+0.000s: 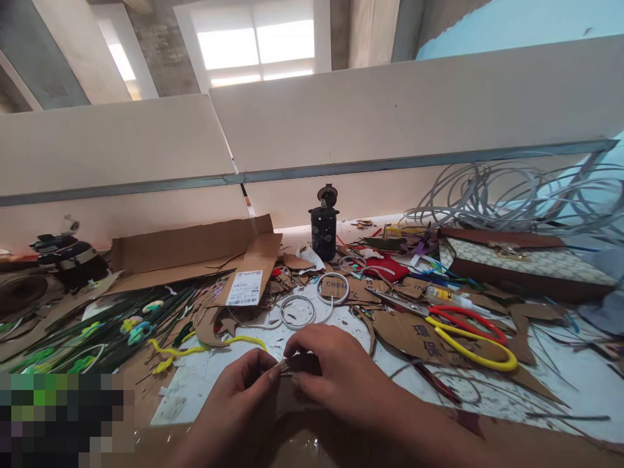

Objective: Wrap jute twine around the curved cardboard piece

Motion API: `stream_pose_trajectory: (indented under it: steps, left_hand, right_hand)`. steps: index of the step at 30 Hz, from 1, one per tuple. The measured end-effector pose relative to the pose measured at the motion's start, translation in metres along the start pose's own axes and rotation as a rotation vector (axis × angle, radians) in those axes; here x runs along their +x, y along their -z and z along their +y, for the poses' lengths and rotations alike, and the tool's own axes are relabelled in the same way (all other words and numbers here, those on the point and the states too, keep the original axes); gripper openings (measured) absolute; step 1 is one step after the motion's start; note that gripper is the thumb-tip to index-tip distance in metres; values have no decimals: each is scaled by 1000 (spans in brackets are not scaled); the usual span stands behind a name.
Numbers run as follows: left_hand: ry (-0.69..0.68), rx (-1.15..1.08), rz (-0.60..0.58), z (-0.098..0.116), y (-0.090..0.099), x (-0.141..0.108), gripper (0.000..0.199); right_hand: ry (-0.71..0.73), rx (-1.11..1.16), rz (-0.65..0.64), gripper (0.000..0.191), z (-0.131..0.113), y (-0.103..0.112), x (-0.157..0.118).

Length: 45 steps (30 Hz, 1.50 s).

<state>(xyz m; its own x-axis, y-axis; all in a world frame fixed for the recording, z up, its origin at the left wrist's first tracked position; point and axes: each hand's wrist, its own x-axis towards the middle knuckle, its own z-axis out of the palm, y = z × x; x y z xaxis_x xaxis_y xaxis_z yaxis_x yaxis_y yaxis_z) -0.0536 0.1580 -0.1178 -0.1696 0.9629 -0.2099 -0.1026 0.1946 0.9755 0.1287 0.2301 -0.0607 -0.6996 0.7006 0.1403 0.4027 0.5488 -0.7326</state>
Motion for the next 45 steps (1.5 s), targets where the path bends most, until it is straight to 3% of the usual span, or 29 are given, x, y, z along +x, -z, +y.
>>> stream_pose_trajectory:
  steps: [11,17,26,33,39,45]
  left_hand:
    - [-1,144,-48,2,0,-4,23]
    - [48,211,-130,3,1,-5,22]
    - [49,188,-97,5,3,0,24]
    - [39,223,-78,6,2,-2,16]
    - [64,247,-149,3,2,0,18]
    - [44,268,-121,11,3,0,21]
  right_hand:
    - [28,-73,-7,14,4,-2,-3]
    - [51,-78,-35,16,10,-8,-3]
    - [-28,-34,-64,18,8,8,2]
    - [5,-97,-64,16,8,1,-2]
    - [12,-91,-77,19,8,-6,-4]
    - [-43,-8,-86,24,11,3,1]
